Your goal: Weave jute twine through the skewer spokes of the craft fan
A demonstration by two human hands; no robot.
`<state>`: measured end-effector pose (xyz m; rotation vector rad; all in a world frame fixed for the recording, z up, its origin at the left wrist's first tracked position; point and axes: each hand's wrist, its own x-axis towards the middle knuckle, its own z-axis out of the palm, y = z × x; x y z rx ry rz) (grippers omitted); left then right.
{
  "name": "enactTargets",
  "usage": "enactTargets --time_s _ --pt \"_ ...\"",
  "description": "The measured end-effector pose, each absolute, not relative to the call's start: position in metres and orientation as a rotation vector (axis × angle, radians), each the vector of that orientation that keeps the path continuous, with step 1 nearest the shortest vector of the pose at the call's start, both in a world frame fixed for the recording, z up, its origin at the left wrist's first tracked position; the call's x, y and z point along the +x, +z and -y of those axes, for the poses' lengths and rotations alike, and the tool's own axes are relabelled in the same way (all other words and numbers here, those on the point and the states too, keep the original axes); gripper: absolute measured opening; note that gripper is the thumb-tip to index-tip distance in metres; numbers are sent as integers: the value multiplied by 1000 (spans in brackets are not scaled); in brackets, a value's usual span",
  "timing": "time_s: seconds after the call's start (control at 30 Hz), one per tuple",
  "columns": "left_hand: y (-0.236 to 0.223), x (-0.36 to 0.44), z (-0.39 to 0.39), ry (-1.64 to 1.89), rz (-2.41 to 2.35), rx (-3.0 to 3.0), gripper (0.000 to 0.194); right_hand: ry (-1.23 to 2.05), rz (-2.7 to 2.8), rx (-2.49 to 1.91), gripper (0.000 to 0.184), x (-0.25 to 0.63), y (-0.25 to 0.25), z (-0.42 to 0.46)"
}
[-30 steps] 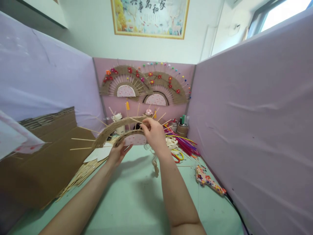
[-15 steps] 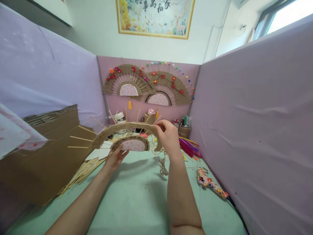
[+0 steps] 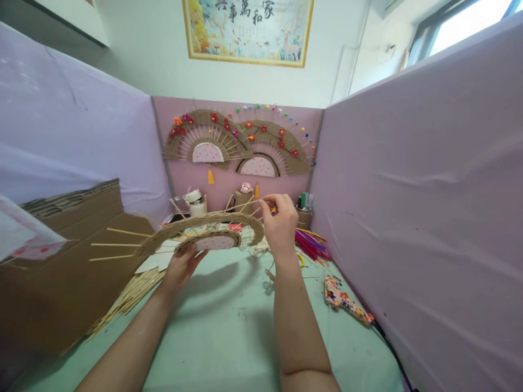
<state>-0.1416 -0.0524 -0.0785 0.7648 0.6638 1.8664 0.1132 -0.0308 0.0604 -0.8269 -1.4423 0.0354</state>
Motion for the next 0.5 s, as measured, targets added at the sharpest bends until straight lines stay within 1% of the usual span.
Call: enactTargets --time_s 0.17,0.5 --pt "-79 -143 52 1888 -675 784 31 -5 1436 -816 17 116 61 33" --pt "-81 -144 50 1873 -678 792 34 30 1465 -874 12 119 56 19"
